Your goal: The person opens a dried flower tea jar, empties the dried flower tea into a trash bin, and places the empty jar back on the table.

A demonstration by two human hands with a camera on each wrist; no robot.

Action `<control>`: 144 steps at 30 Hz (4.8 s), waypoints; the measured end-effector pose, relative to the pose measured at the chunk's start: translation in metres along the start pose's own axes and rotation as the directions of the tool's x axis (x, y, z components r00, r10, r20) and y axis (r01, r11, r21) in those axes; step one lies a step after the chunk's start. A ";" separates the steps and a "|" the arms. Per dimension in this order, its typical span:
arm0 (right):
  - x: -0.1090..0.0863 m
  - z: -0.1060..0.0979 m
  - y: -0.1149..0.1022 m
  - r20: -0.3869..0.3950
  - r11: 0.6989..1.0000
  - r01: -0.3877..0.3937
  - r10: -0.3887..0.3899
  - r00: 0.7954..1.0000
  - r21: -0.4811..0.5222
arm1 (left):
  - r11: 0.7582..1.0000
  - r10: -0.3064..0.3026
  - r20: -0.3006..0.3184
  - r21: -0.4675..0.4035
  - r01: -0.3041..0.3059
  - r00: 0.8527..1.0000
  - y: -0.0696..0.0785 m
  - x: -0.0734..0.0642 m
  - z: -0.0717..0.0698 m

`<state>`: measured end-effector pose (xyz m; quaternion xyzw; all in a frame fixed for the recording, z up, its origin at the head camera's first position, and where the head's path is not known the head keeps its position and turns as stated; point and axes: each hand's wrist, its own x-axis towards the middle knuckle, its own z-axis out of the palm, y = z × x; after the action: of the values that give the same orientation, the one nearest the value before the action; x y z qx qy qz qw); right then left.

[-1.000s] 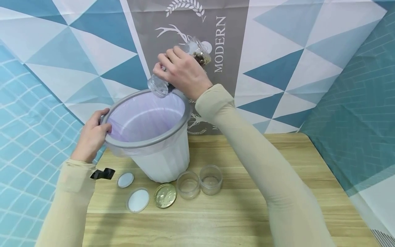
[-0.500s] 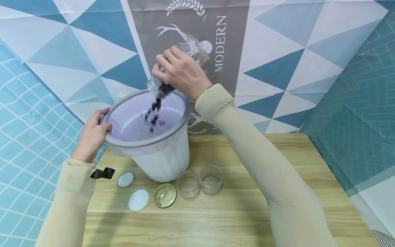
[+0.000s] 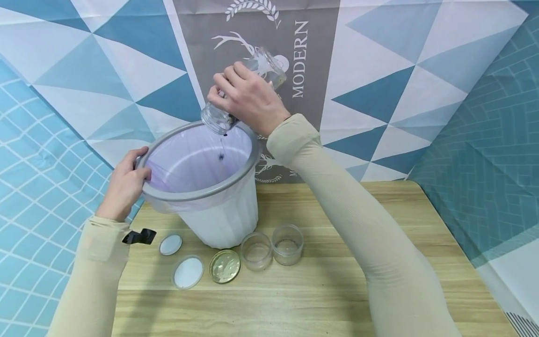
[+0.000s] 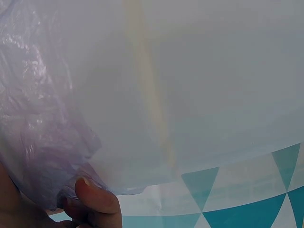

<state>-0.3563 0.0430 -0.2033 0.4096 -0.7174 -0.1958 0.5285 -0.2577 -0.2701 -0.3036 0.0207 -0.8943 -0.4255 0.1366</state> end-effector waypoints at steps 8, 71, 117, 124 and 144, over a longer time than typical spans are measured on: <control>-0.001 -0.001 -0.001 0.000 1.000 0.013 -0.013 1.000 0.006 | 1.000 0.001 0.001 0.000 -0.001 1.000 0.001 0.001 0.001; 0.010 -0.006 0.000 -0.080 0.839 0.451 -0.494 0.866 -0.303 | 1.000 0.009 -0.003 -0.018 -0.009 1.000 0.000 -0.003 0.000; -0.020 0.005 -0.021 0.067 0.944 -0.152 0.138 0.988 0.293 | 0.998 0.050 -0.058 0.043 -0.047 0.997 -0.004 -0.004 0.001; -0.027 0.003 -0.027 0.344 0.759 -0.426 0.279 0.896 0.493 | 0.982 0.121 -0.223 0.172 -0.083 0.967 -0.003 -0.010 0.005; -0.063 -0.018 -0.018 0.426 0.362 -0.673 0.561 0.710 0.644 | 0.609 0.777 -0.060 0.328 -0.723 0.627 0.100 -0.058 0.089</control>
<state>-0.3260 0.0851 -0.2472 0.2779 -0.8617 0.3125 0.2874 -0.2178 -0.1305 -0.2939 -0.2970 -0.8510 -0.1968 0.3858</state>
